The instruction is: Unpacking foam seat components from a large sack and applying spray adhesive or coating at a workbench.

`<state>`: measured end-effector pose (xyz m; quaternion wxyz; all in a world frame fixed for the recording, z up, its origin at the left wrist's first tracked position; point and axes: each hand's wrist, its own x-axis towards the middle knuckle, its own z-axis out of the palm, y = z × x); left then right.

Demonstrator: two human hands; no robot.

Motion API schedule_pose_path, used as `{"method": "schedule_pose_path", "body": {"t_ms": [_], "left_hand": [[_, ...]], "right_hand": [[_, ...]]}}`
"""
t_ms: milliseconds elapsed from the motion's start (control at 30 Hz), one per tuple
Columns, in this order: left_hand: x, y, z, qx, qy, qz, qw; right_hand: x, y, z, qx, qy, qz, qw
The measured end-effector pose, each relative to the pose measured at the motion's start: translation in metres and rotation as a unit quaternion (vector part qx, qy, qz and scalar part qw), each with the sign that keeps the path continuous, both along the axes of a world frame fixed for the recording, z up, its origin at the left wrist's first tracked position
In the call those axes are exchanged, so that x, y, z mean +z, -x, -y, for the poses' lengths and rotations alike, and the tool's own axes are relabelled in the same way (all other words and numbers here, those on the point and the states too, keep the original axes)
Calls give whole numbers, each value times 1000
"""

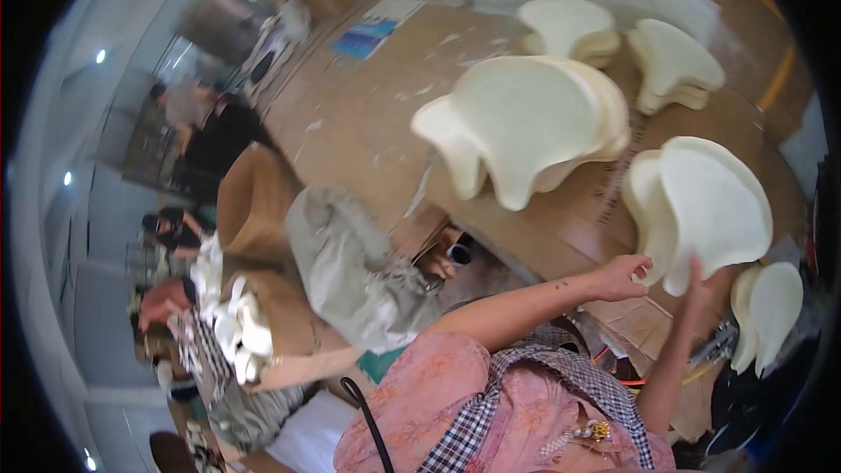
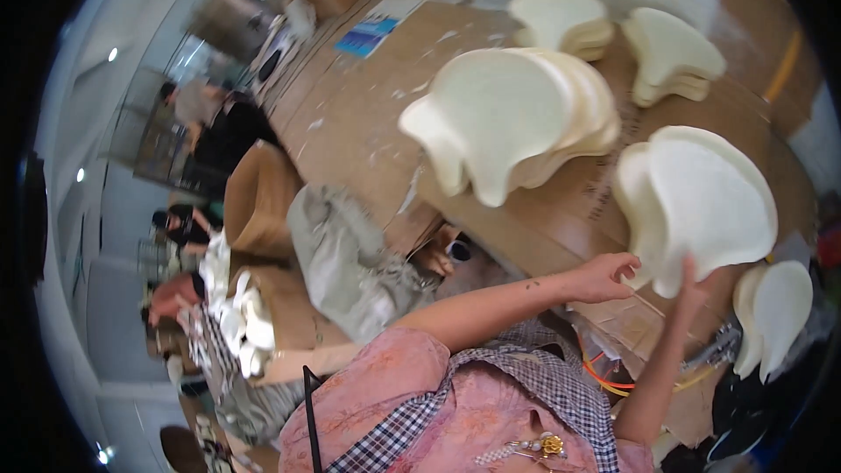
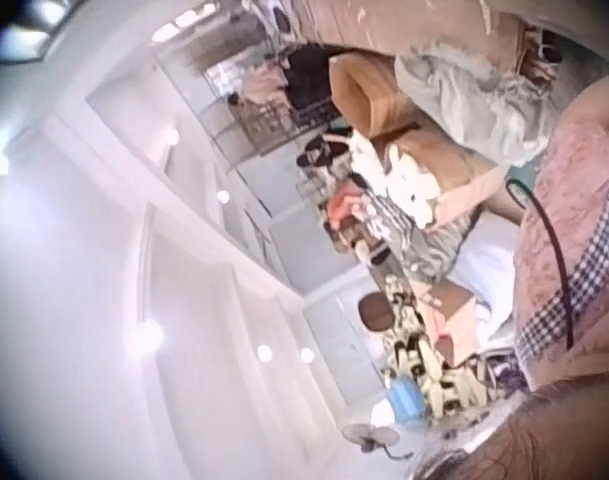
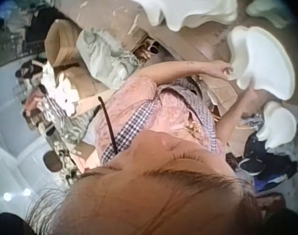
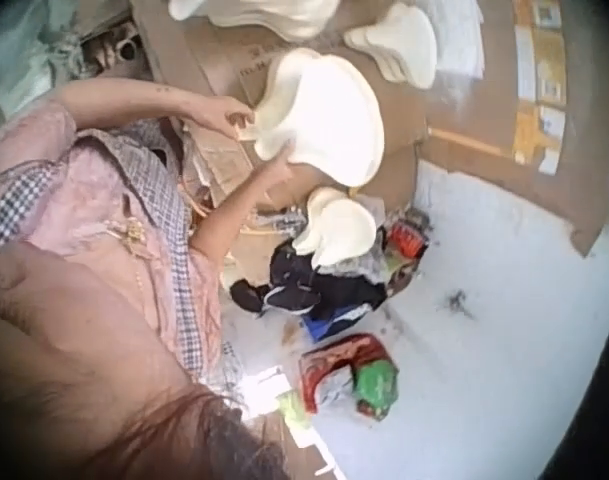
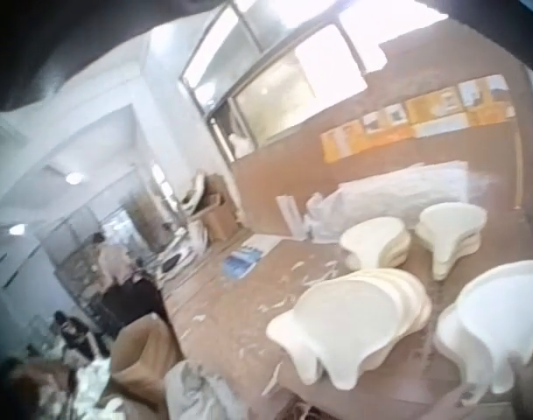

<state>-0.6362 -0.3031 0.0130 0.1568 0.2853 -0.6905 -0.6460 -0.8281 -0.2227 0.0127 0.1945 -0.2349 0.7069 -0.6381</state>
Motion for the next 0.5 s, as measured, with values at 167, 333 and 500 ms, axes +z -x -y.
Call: {"method": "schedule_pose_path", "body": {"t_ms": [167, 333, 500], "left_hand": [[23, -173, 28, 57, -9, -10, 998], [-55, -408, 4, 521, 32, 302, 798], [-156, -503, -20, 690, 128, 598, 387]], "right_hand": [[-50, 113, -18, -52, 17, 56, 997], [85, -78, -6, 30, 97, -234, 967], [44, -321, 49, 485, -36, -203, 850]]}}
